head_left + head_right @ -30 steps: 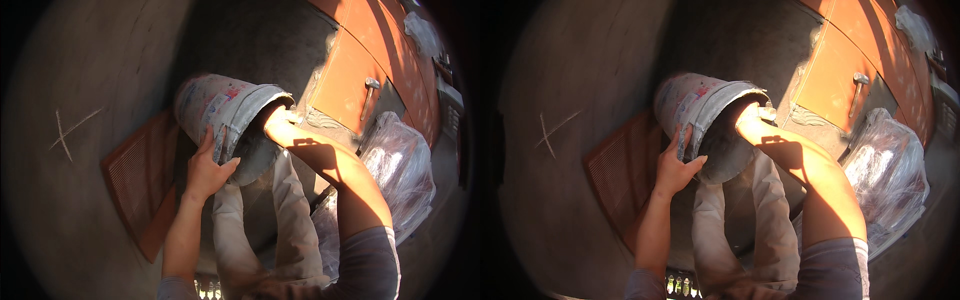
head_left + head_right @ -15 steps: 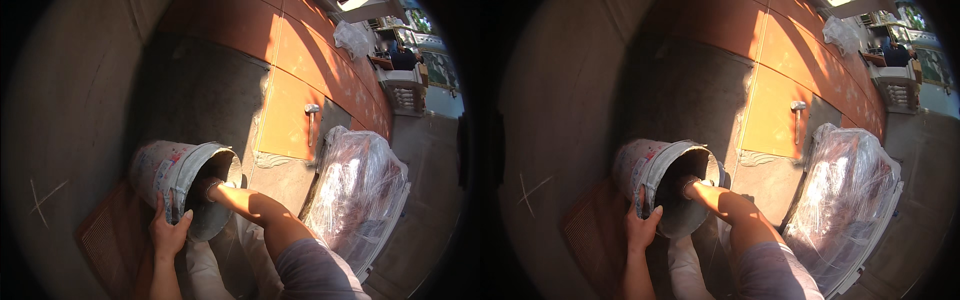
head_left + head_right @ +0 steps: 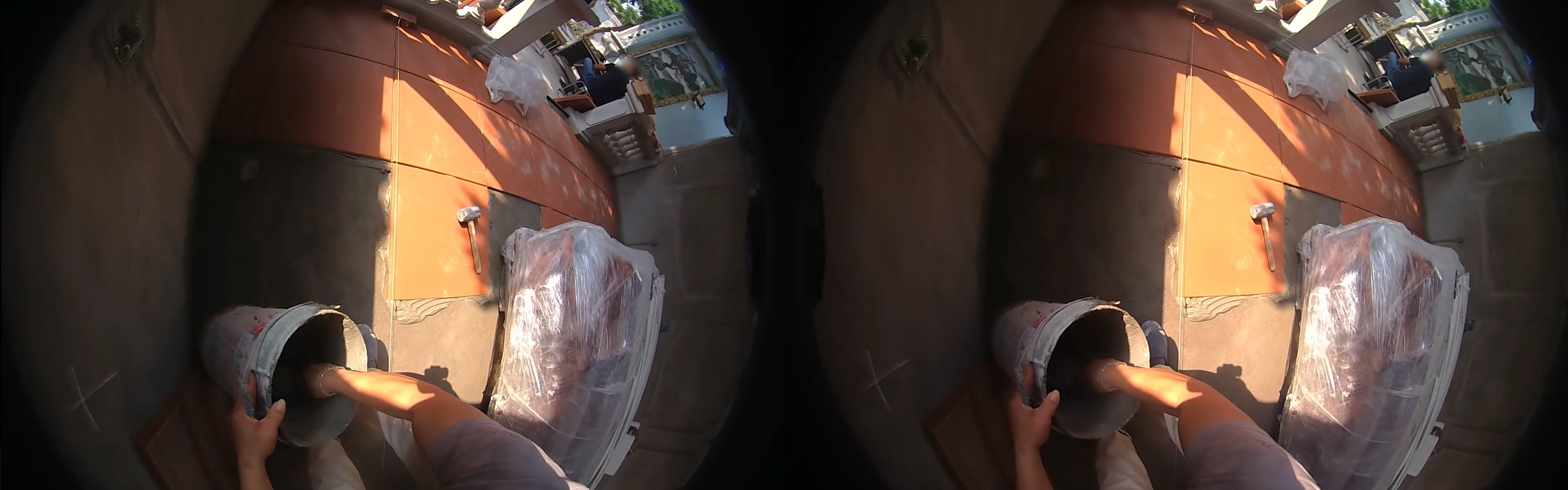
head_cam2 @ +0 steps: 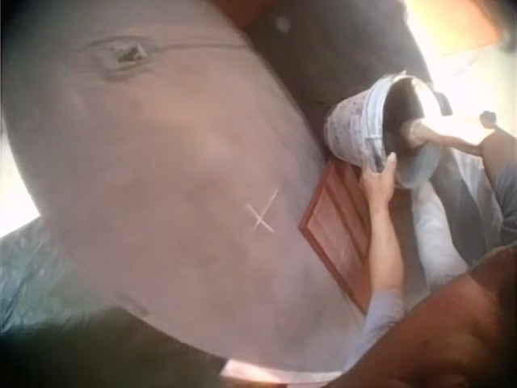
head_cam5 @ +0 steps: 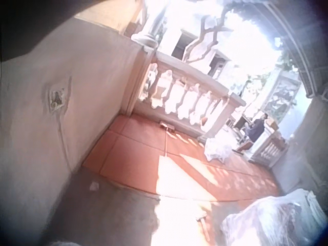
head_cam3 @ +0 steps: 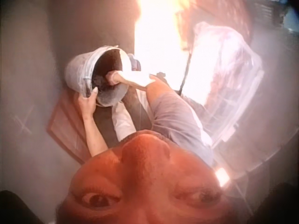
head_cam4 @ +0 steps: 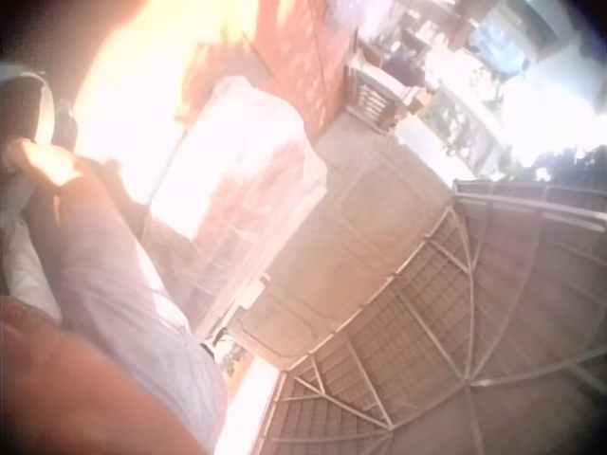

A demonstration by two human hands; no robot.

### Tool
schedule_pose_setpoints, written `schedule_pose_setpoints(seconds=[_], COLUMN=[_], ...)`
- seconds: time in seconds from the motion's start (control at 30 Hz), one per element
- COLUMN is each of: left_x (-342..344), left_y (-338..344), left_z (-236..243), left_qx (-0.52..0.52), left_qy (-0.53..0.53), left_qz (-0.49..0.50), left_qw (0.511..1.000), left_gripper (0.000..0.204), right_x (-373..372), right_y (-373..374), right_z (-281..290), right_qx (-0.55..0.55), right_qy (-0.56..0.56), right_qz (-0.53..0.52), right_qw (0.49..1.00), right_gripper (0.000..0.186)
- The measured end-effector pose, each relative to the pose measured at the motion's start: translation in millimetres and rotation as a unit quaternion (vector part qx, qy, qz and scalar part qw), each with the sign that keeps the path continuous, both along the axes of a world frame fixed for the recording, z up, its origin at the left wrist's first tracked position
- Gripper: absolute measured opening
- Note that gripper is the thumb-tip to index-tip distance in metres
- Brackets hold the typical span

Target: The person spreads cement on a tiled floor using a notched trowel, then places a terracotta tile and taps it with a rubber mallet to level it. The person repeats the process by scooping more cement and preparing the next section.

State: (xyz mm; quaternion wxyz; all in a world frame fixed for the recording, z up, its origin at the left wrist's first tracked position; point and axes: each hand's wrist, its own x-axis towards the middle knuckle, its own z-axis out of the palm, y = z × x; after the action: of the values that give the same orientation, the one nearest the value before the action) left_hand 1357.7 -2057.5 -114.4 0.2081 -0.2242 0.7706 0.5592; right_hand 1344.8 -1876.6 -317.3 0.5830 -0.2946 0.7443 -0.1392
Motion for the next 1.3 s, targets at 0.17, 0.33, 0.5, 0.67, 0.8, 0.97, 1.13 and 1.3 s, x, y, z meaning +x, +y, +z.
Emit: schedule_pose_setpoints(seconds=[0.17,0.33,0.5,0.67,0.8,0.97,1.13,1.3], left_x=[-1.9,0.3,-7.6,-14.4,-16.4,-18.0,-12.9,-23.2], left_y=[-0.6,2.3,1.6,-1.4,-12.0,-29.4,-30.4,-11.9], left_z=[2.1,-3.0,9.5,17.9,8.6,-5.3,-4.9,0.4], left_qx=[-0.045,0.013,-0.008,-0.026,-0.027,0.053,0.076,-0.009], left_qy=[0.028,-0.003,-0.026,-0.023,-0.058,-0.051,-0.057,-0.045], left_qz=[-0.045,0.009,0.009,0.025,0.068,0.125,0.130,0.101], left_qw=[0.998,1.000,1.000,0.999,0.996,0.989,0.987,0.994], left_gripper=[0.071,0.070,0.067,0.066,0.065,0.062,0.061,0.065], right_x=[-7.7,-9.9,-17.6,-27.7,-44.1,-72.3,-106.4,-173.9], right_y=[5.1,25.9,47.7,84.9,127.9,184.6,198.4,157.9], right_z=[28.6,62.5,100.6,137.1,172.9,177.1,75.1,-27.5], right_qx=[-0.034,-0.015,-0.005,-0.084,-0.190,-0.222,-0.124,0.168], right_qy=[-0.009,-0.056,-0.057,-0.072,-0.025,0.091,0.282,0.376], right_qz=[0.015,-0.080,-0.135,-0.128,-0.164,-0.277,-0.360,-0.295], right_qw=[0.999,0.995,0.989,0.986,0.968,0.930,0.881,0.862], right_gripper=[0.035,0.033,0.035,0.032,0.027,0.026,0.033,0.021])
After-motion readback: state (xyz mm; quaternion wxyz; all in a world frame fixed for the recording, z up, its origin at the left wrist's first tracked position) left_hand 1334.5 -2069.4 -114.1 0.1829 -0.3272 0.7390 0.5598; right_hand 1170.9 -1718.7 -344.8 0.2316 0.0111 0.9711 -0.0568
